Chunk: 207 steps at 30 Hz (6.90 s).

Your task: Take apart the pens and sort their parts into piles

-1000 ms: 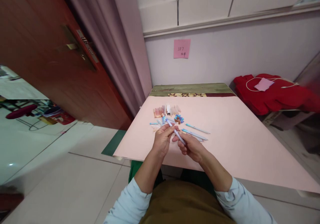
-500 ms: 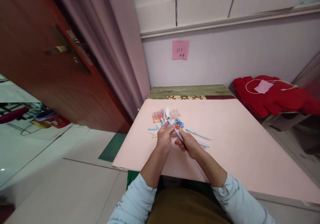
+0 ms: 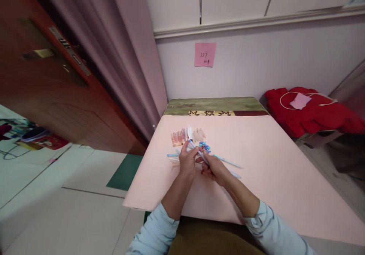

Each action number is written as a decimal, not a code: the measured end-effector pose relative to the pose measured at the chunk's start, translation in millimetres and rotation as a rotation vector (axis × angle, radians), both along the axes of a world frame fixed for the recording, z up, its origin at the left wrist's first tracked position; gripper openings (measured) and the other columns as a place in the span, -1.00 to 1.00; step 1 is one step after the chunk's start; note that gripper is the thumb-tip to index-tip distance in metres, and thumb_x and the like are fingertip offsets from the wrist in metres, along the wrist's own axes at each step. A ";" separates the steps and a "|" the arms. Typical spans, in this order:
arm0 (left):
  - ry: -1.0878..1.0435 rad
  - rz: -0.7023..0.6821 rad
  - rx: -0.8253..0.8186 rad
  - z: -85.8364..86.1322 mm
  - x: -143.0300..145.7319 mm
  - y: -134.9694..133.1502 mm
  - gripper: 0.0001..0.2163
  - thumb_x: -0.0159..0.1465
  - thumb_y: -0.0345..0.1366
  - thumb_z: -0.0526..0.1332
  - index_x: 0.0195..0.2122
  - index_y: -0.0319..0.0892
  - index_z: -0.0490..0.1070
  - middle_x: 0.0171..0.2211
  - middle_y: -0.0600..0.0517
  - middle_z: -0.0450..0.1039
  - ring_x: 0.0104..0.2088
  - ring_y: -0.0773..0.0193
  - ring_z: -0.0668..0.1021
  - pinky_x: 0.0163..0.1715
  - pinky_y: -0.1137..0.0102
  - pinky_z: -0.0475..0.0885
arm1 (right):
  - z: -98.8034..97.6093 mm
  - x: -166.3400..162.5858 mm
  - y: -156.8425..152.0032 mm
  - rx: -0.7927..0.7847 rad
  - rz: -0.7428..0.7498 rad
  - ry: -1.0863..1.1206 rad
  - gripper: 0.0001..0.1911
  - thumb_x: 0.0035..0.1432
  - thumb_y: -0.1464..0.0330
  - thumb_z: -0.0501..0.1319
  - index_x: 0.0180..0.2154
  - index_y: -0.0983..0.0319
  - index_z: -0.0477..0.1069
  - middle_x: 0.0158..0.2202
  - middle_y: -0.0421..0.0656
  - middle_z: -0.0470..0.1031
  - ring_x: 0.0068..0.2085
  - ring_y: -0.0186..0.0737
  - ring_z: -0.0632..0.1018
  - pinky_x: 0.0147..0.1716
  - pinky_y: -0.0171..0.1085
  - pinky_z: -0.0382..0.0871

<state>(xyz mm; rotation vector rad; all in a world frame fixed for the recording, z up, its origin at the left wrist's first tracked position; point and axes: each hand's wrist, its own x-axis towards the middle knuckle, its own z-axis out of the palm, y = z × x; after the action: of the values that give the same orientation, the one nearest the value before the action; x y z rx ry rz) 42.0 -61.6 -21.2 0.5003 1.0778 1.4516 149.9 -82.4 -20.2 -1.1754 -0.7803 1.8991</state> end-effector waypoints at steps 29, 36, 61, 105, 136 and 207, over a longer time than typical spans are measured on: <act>0.835 -0.166 0.336 -36.8 -47.0 24.0 -0.80 0.20 -0.37 0.20 -0.13 -0.13 0.35 -0.14 -0.08 0.57 -0.09 0.17 0.60 -0.14 0.31 0.46 | 29.6 33.5 2.9 0.612 0.086 -1.479 -0.81 0.20 0.19 0.16 -0.25 0.06 0.53 -0.38 -0.22 0.57 -0.38 -0.24 0.50 -0.44 -0.33 0.09; 1.090 -0.177 0.434 -31.1 -58.0 23.7 -0.92 0.20 -0.33 0.21 -0.27 -0.11 0.40 -0.27 0.00 0.55 -0.18 0.21 0.58 -0.15 0.35 0.41 | 30.1 35.2 2.2 0.631 0.059 -1.462 -0.80 0.20 0.20 0.16 -0.24 0.06 0.54 -0.36 -0.22 0.57 -0.38 -0.25 0.49 -0.45 -0.33 0.09; 1.481 -0.101 0.095 -14.0 -59.6 13.5 -0.80 0.15 -0.23 0.27 -0.20 -0.08 0.49 -0.32 0.01 0.55 -0.17 0.10 0.52 -0.23 0.31 0.36 | -2.6 -11.7 19.0 0.729 0.138 -1.418 -0.73 0.24 0.12 0.14 -0.20 0.12 0.51 -0.21 -0.15 0.58 -0.23 -0.21 0.54 -0.35 -0.33 0.20; -0.132 -0.391 -0.001 13.5 -58.4 -14.9 -0.72 0.08 -0.24 0.40 -0.20 -0.22 0.53 -0.28 -0.09 0.59 -0.27 0.25 0.58 -0.17 0.34 0.45 | 18.2 -14.2 -12.2 -0.227 0.289 0.500 -0.71 0.18 0.13 0.24 -0.32 0.25 0.40 -0.62 -0.37 0.03 -0.63 -0.50 0.04 -0.68 -0.48 -0.08; 0.154 -0.024 0.123 6.9 -23.9 -15.1 -0.13 0.07 -0.24 0.36 0.35 -0.13 -0.07 -0.43 0.05 0.55 -0.57 0.35 0.51 -0.52 0.45 0.38 | -1.0 -14.3 -6.0 0.036 0.080 -0.035 -0.44 0.04 -0.14 0.18 -0.36 0.27 0.42 -0.69 -0.37 0.17 -0.71 -0.50 0.10 -0.72 -0.42 -0.09; 1.197 0.228 0.352 -62.6 -62.8 -12.0 -0.67 0.28 -0.19 0.18 0.03 -0.15 0.43 -0.30 -0.05 0.56 -0.22 0.12 0.55 -0.09 0.17 0.39 | -45.5 6.5 2.1 1.218 -0.025 -1.308 -0.77 0.19 0.16 0.25 -0.28 0.18 0.54 -0.38 -0.14 0.55 -0.27 -0.20 0.50 -0.16 -0.23 0.16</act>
<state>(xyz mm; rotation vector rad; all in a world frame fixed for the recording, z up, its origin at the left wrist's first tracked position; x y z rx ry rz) -20.8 -73.6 -83.8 1.6703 1.8291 1.5270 156.4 -80.3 -65.7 -1.3556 -2.0986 0.0970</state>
